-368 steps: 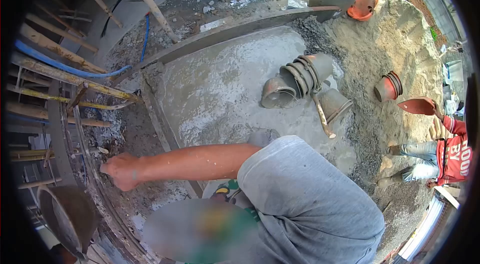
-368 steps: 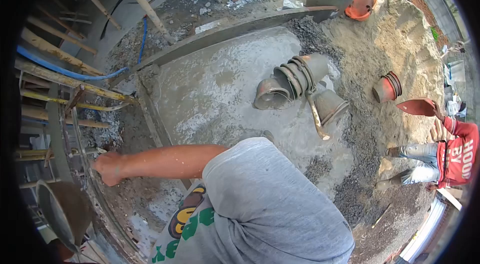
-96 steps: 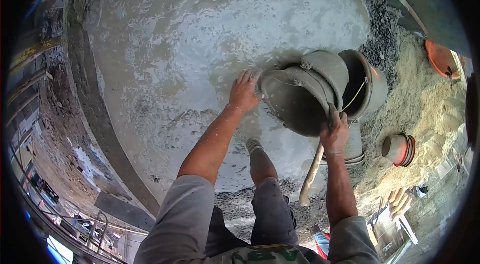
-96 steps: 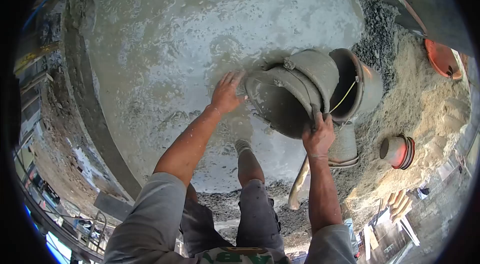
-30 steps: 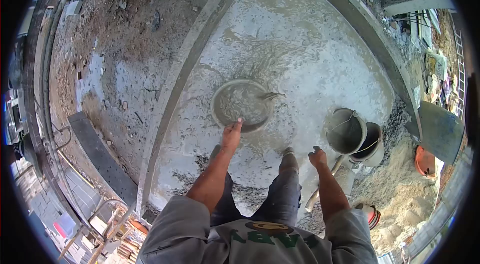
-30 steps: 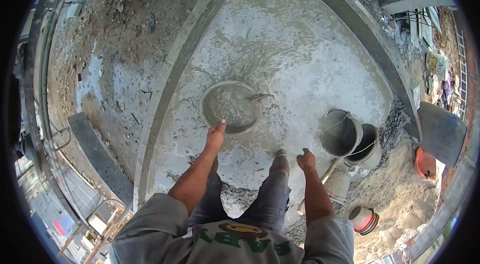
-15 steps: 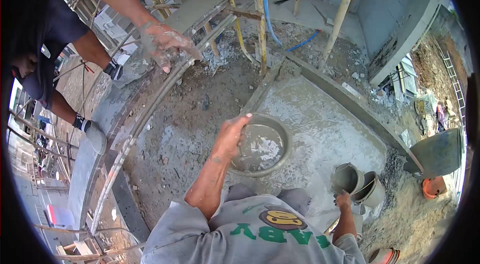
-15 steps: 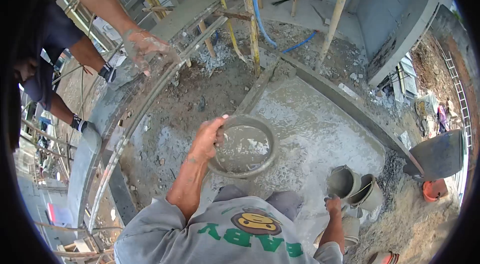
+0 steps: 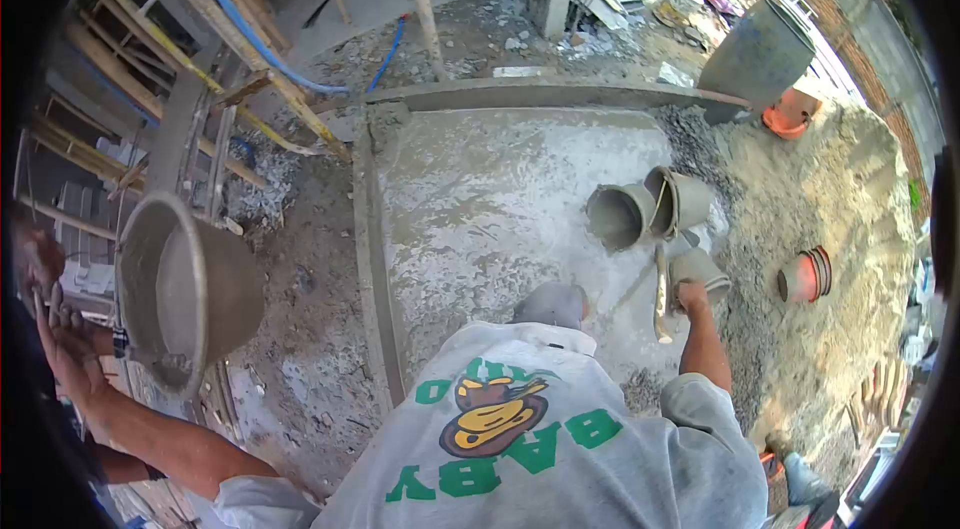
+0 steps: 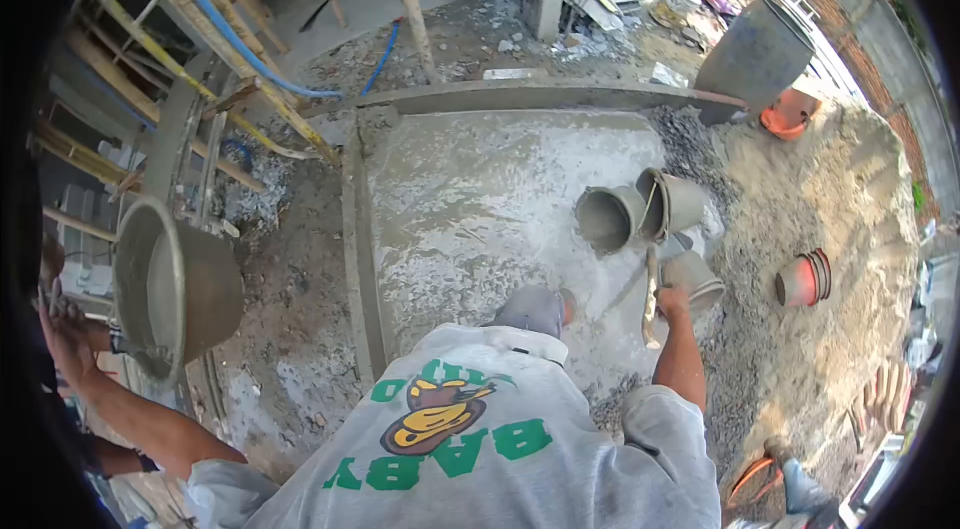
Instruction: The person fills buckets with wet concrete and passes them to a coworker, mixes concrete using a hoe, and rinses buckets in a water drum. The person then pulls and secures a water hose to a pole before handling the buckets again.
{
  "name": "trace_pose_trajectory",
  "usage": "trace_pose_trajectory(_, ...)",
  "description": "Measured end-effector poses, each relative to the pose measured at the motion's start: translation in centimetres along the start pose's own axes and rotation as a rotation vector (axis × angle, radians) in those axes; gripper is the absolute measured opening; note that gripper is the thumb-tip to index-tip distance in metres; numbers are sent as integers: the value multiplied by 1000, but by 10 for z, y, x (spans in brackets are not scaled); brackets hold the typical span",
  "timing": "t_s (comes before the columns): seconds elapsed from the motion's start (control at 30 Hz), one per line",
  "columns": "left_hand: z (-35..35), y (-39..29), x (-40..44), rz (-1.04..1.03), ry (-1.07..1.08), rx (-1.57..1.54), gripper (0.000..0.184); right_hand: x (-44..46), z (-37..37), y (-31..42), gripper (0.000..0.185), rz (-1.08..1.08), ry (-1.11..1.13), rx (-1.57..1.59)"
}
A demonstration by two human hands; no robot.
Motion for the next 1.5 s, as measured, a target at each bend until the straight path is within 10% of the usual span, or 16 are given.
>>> trace_pose_trajectory(0.07, 20, 19, 36, -49, -87, 265, 39, 51, -41, -121, 28, -96, -240, 101)
trace_pose_trajectory(0.23, -45, 93, -21, -660, -775, 534, 30, 13, -10, -18, 26, -222, -76, 243)
trace_pose_trajectory(0.3, -129, 205, -74, -240, -318, 587, 37, 67, -33, -35, 34, 214, 343, -452)
trace_pose_trajectory(0.4, -251, 423, -204, 681, 145, 577, 48, 127, -54, -3, 35, 146, 69, -192)
trace_pose_trajectory(0.47, -296, 535, -317, 736, 560, 845, 54, 189, -67, 20, 52, 130, 141, -200)
trace_pose_trajectory(0.6, -416, 698, -511, 1203, 668, 814, 90, 320, -98, 32, 63, 503, -147, -238)
trace_pose_trajectory(0.8, -564, 793, -624, 1707, 900, 264, 49, 449, -142, -31, 81, 332, 234, -335)
trace_pose_trajectory(1.1, -449, 797, -594, 1263, 992, 455, 46, 309, -224, 47, 92, 242, 1, -276)
trace_pose_trajectory(1.27, -322, 812, -585, 1744, 767, 164, 39, 226, -310, 87, 94, 490, -46, -193)
trace_pose_trajectory(1.5, -198, 791, -558, 1761, 311, -312, 36, 147, -402, 160, 94, 679, 48, -340)
Point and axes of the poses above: each hand's wrist, its own x-axis towards the middle knuckle, its own z-axis out of the back of the hand, y = z × x, the point moved 1 cm from there along x, towards the middle knuckle, and after that the axes turned 14 degrees about z, right-handed, at the moved point
